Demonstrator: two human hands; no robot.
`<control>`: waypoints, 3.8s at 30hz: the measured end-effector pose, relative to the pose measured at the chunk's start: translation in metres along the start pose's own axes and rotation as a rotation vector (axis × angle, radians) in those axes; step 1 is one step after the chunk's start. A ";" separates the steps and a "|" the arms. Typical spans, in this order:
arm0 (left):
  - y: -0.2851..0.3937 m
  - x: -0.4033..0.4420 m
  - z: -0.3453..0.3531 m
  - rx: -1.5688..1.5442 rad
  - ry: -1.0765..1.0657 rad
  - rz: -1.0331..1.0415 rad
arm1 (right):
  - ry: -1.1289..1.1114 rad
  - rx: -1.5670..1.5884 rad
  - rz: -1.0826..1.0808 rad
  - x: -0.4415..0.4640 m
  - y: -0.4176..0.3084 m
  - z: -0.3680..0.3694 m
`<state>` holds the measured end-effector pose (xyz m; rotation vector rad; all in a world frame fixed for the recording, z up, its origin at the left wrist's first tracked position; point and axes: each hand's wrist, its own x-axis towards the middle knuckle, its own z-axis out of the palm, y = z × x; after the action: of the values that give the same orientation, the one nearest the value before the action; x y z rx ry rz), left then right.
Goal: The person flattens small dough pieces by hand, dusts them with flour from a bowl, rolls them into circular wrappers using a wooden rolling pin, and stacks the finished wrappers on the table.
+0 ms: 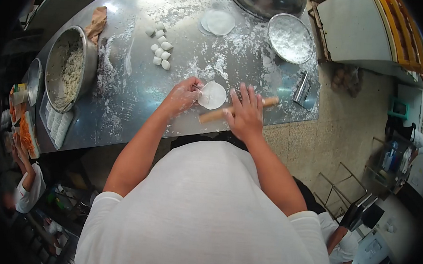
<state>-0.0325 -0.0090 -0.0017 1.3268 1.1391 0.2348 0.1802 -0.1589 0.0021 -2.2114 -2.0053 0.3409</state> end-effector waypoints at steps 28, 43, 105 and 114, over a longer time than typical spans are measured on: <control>0.030 -0.011 0.000 0.446 0.110 0.192 | 0.127 0.029 -0.093 0.046 -0.004 0.000; 0.092 0.128 -0.079 0.320 0.508 0.577 | 0.212 0.080 0.031 -0.006 0.015 0.009; 0.049 0.030 0.008 0.800 -0.089 0.587 | 0.302 0.203 -0.085 0.012 0.037 0.005; 0.038 0.092 0.038 1.124 0.254 0.728 | 0.265 0.150 -0.057 0.022 0.037 0.001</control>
<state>0.0570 0.0438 -0.0238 2.7715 0.9454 0.3039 0.2170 -0.1408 -0.0101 -1.9884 -1.8346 0.1738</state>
